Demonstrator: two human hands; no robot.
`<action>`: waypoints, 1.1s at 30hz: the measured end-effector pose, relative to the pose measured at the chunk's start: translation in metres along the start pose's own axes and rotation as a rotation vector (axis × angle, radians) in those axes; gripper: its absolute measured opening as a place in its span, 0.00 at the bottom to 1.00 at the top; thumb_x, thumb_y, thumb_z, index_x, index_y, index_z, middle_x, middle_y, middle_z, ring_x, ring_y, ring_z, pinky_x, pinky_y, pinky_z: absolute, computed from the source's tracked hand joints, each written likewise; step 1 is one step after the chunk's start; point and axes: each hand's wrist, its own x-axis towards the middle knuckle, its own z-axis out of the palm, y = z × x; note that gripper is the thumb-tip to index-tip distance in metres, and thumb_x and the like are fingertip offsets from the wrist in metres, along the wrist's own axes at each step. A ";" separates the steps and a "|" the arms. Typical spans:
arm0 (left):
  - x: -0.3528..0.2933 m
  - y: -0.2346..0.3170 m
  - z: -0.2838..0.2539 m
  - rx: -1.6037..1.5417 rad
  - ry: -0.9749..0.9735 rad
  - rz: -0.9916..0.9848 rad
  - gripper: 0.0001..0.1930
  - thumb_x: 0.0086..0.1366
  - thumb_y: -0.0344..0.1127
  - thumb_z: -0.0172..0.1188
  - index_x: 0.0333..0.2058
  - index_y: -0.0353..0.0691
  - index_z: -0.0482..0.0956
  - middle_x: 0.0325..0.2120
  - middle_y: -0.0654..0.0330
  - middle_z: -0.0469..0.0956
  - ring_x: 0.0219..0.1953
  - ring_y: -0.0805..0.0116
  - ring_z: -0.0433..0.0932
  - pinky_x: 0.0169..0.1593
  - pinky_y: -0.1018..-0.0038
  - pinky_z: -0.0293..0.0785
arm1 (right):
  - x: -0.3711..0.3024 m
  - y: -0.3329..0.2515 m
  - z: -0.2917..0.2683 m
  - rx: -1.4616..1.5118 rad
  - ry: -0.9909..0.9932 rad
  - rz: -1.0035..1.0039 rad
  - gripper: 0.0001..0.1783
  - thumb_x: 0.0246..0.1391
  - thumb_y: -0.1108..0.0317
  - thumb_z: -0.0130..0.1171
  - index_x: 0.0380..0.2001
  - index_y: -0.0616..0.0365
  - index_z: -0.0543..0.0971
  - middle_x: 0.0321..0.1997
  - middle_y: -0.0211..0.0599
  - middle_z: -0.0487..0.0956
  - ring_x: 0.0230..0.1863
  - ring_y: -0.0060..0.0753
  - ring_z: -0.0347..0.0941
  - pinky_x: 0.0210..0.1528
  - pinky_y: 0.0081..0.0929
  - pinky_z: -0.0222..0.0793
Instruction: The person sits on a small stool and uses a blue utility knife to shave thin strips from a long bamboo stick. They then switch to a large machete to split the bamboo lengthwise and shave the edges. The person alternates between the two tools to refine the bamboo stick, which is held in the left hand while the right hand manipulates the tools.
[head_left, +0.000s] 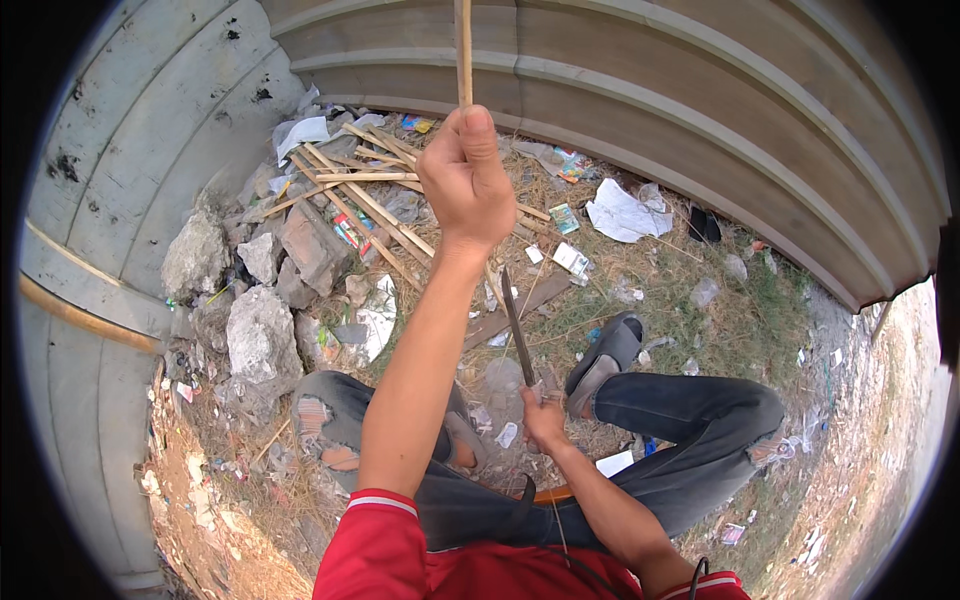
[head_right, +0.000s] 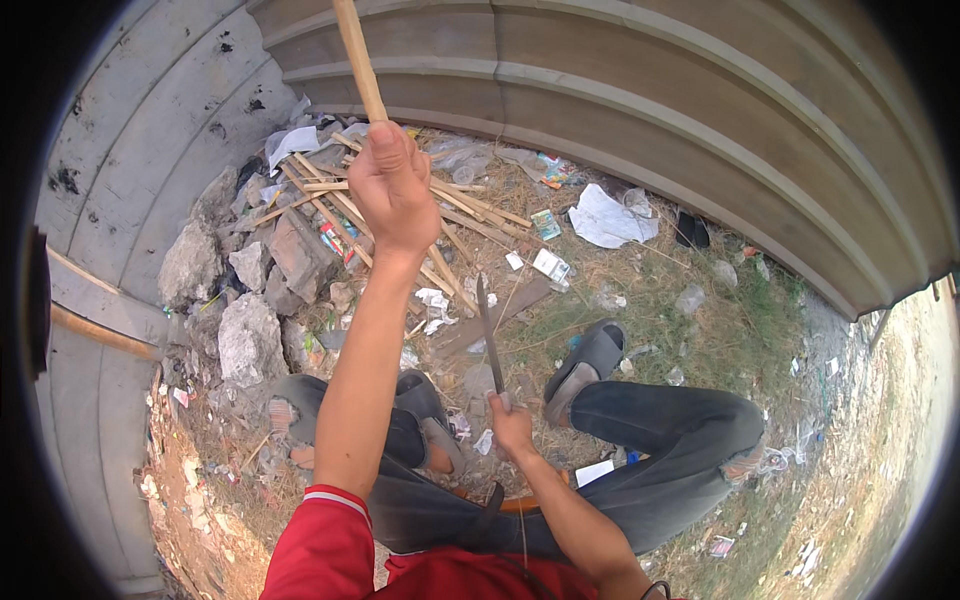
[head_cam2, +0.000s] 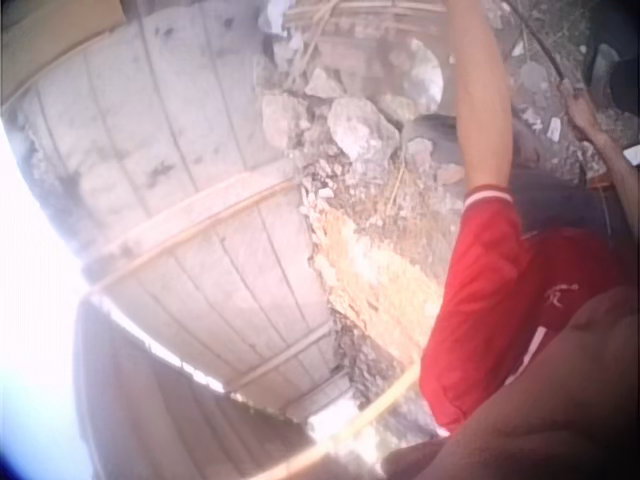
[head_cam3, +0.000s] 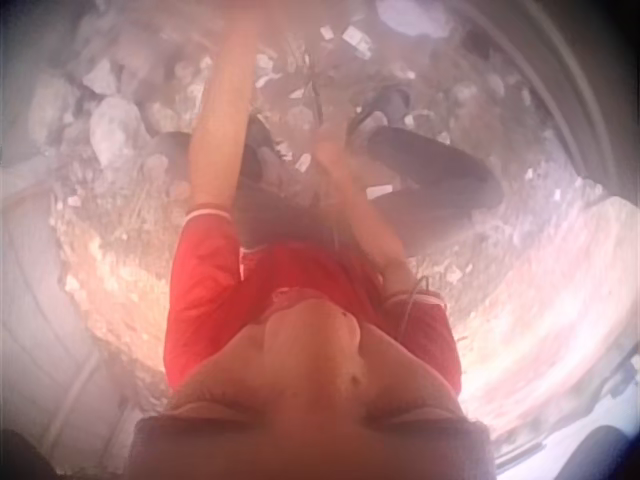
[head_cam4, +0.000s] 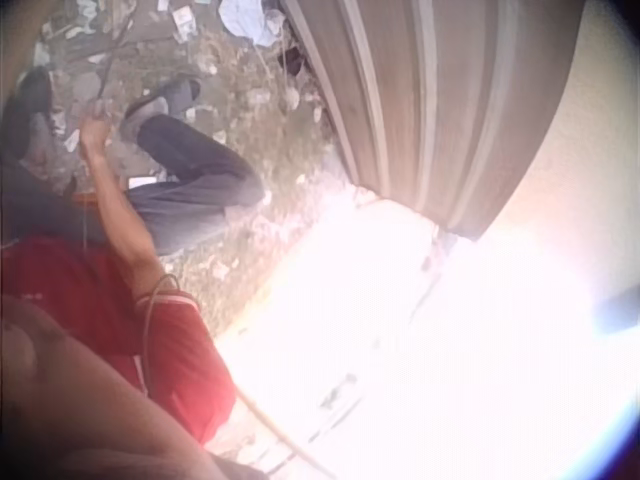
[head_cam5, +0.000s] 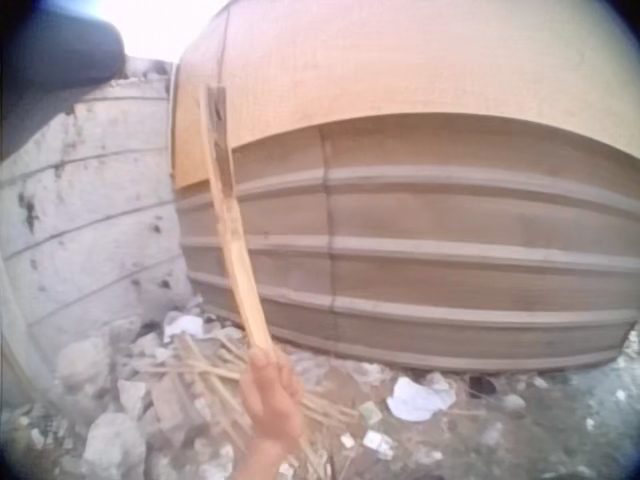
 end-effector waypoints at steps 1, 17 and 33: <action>0.004 -0.001 -0.001 0.031 0.000 0.003 0.33 0.72 0.68 0.41 0.21 0.45 0.56 0.15 0.72 0.51 0.17 0.81 0.46 0.21 0.78 0.43 | 0.001 0.016 0.005 0.002 -0.074 0.213 0.29 0.63 0.48 0.59 0.15 0.59 0.72 0.11 0.32 0.68 0.09 0.28 0.63 0.13 0.32 0.61; 0.017 0.004 -0.021 -0.133 -0.327 -0.170 0.38 0.63 0.80 0.38 0.18 0.48 0.53 0.13 0.74 0.47 0.16 0.82 0.42 0.19 0.79 0.40 | 0.003 -0.038 -0.024 0.092 -0.160 0.266 0.28 0.64 0.49 0.58 0.15 0.55 0.69 0.12 0.28 0.66 0.11 0.24 0.64 0.14 0.29 0.59; 0.022 0.002 -0.038 -0.317 -0.523 -0.328 0.38 0.65 0.79 0.34 0.17 0.48 0.53 0.13 0.74 0.47 0.15 0.81 0.41 0.19 0.80 0.38 | -0.017 -0.060 -0.025 0.186 -0.215 0.372 0.25 0.64 0.52 0.59 0.18 0.56 0.69 0.13 0.28 0.66 0.11 0.25 0.62 0.14 0.29 0.60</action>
